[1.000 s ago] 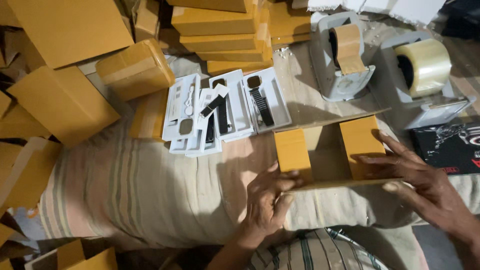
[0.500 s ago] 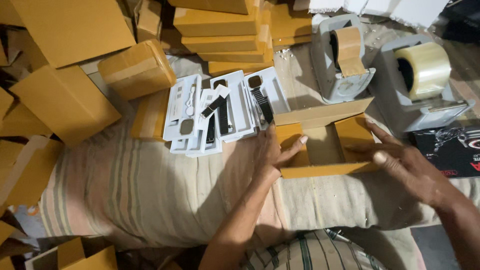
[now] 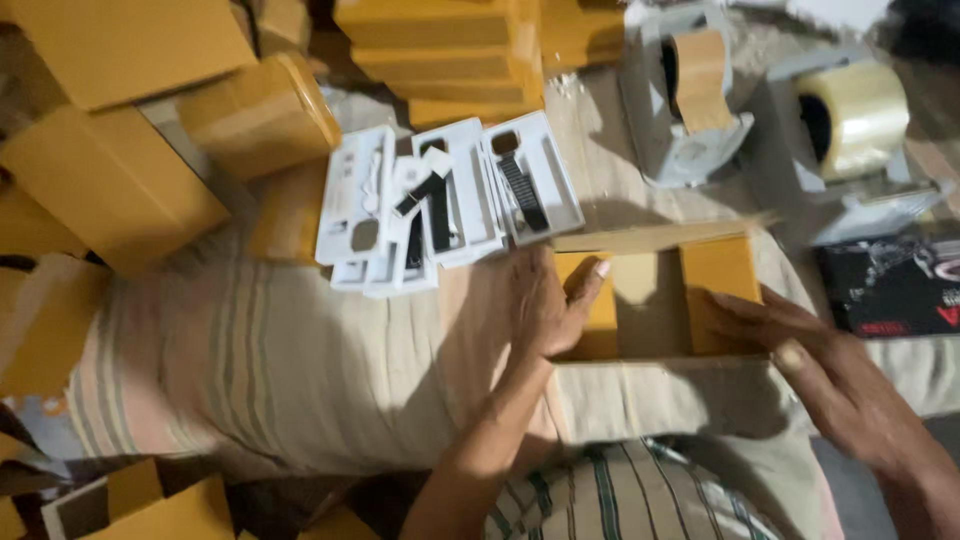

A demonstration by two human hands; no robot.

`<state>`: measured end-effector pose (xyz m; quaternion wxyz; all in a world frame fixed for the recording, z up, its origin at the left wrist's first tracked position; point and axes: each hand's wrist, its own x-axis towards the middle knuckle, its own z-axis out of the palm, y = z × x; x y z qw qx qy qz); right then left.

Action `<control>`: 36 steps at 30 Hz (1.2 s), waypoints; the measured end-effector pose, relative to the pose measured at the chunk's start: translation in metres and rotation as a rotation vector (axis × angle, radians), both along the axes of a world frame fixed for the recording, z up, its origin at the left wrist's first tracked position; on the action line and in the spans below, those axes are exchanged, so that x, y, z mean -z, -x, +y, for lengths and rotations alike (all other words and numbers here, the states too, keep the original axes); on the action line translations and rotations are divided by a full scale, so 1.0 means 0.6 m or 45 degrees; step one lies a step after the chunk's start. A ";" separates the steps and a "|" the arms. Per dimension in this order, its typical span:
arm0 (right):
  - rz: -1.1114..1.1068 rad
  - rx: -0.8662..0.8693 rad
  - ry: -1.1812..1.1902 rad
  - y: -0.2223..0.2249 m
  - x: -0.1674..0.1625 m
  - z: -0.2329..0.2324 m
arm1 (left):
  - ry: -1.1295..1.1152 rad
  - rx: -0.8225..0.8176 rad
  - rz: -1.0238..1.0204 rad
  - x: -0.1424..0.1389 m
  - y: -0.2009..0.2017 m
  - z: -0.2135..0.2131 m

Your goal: The person places a smartwatch, charging cable, and watch band into a white packaging tray. They then close the tray with a black box lid and apply clear packing tape to seal the box. Finally, they pick up a brown shipping box and open its flaps.

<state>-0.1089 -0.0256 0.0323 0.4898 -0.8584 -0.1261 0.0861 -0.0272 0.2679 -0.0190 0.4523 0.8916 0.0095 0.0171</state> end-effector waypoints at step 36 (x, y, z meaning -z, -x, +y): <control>-0.146 0.330 0.615 -0.084 -0.079 0.047 | 1.923 0.384 0.031 0.039 -0.005 0.011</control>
